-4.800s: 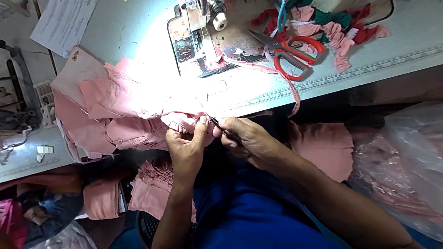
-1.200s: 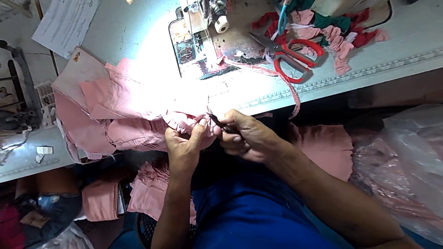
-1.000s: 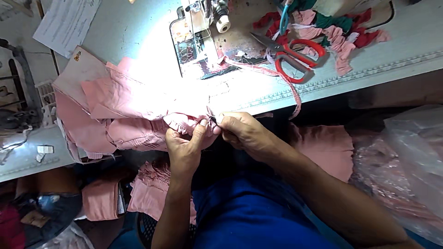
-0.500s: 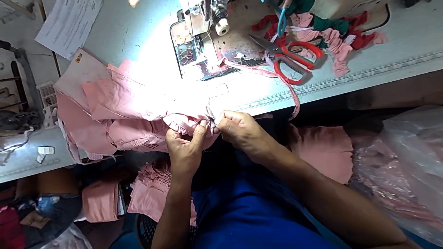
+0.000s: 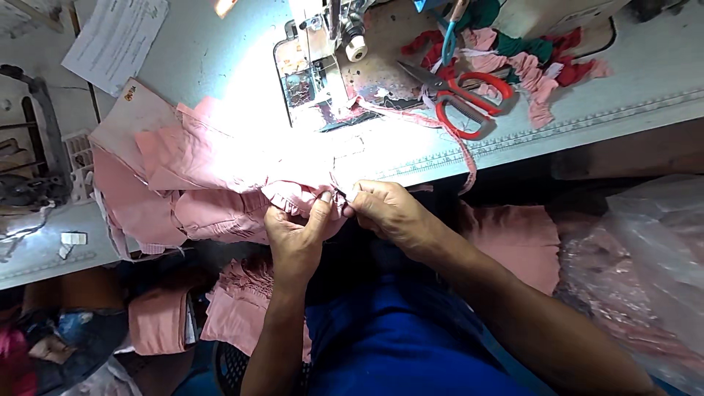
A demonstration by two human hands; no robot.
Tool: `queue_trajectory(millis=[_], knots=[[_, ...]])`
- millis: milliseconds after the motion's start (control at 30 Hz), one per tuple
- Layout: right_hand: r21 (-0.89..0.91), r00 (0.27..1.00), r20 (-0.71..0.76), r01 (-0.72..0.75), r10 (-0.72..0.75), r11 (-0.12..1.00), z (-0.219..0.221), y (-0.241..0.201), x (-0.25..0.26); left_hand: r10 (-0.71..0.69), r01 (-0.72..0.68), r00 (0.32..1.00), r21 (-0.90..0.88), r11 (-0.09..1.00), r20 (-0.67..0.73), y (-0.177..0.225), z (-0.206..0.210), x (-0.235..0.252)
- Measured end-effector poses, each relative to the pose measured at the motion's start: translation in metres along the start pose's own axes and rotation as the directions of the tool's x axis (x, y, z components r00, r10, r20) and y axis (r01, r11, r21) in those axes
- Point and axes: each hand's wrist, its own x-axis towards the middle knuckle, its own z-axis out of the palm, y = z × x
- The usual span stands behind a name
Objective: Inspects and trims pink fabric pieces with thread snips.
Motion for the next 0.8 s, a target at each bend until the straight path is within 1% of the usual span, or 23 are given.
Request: queue_trajectory(millis=[100,300,367,500,533,633,700,800], knots=[[0.016,1.0,-0.001,-0.015,0.015,1.0,0.0,-0.001,-0.001,-0.001,0.001,1.0,0.014,1.0,0.001,0.0,0.001,0.0],[0.092,0.997,0.046,-0.072,0.068,0.993,0.001,-0.007,0.001,-0.013,0.013,1.0,0.045,0.999,-0.005,0.0,0.0,-0.001],[0.082,0.997,0.045,-0.059,0.055,0.995,0.001,-0.006,0.002,-0.014,0.014,1.0,0.049,0.999,-0.005,0.0,0.0,-0.001],[0.019,1.0,-0.006,-0.028,0.028,0.999,0.002,-0.003,0.004,-0.009,0.009,1.0,0.052,0.999,-0.002,0.0,0.0,0.0],[0.04,1.0,-0.009,-0.017,0.017,0.999,0.003,-0.002,0.004,-0.006,0.006,1.0,0.039,0.999,0.0,0.0,0.0,0.0],[0.227,0.999,0.032,0.011,-0.019,0.974,0.005,0.008,0.005,-0.008,0.008,1.0,-0.001,1.0,-0.002,0.001,0.002,0.0],[0.32,0.998,0.055,0.007,-0.025,0.947,0.007,0.013,0.005,-0.007,0.007,1.0,-0.011,1.0,-0.007,0.001,0.003,0.001],[0.335,0.997,0.076,0.005,-0.033,0.942,0.005,0.012,0.006,0.0,0.0,1.0,0.007,1.0,-0.025,0.0,0.003,0.004]])
